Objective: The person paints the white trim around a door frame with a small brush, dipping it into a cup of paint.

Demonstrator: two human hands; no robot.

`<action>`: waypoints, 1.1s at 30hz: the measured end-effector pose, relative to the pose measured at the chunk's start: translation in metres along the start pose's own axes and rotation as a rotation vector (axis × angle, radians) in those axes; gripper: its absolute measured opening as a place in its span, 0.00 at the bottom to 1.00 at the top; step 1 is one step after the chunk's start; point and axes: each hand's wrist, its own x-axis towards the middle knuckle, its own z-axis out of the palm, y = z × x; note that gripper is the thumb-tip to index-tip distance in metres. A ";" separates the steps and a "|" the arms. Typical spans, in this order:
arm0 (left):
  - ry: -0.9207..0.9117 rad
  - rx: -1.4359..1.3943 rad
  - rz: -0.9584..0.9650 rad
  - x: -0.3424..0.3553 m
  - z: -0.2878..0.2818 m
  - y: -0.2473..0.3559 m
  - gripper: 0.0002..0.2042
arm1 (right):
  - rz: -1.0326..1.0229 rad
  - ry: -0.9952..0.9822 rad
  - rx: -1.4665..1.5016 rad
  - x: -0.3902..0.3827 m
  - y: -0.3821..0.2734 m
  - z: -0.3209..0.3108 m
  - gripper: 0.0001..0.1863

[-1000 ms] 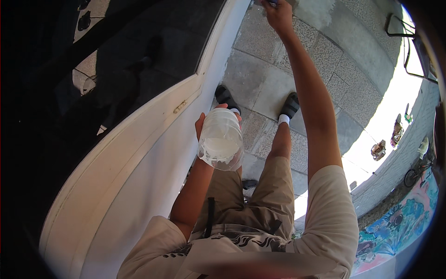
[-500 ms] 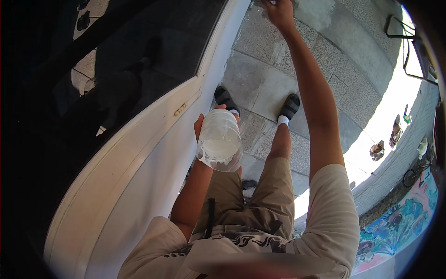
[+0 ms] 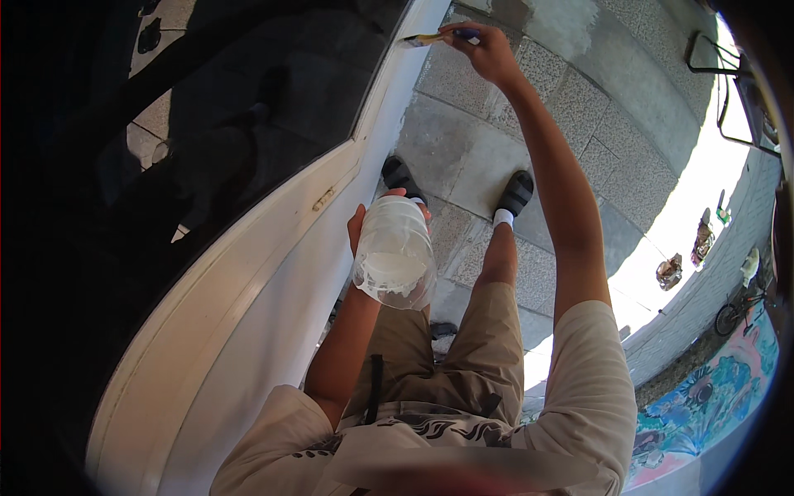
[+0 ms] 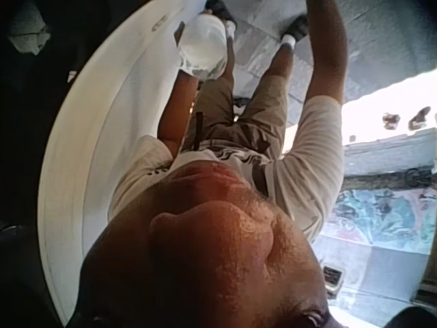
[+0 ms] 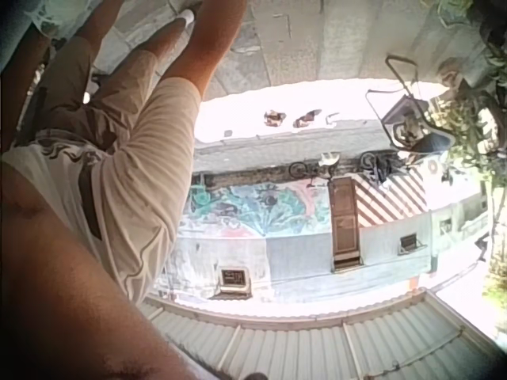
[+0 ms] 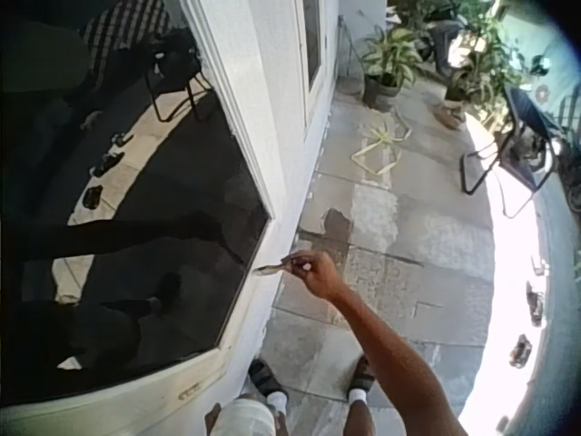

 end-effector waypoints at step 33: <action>0.002 0.011 0.013 0.001 -0.001 -0.004 0.30 | 0.130 0.628 0.042 0.014 -0.011 0.025 0.14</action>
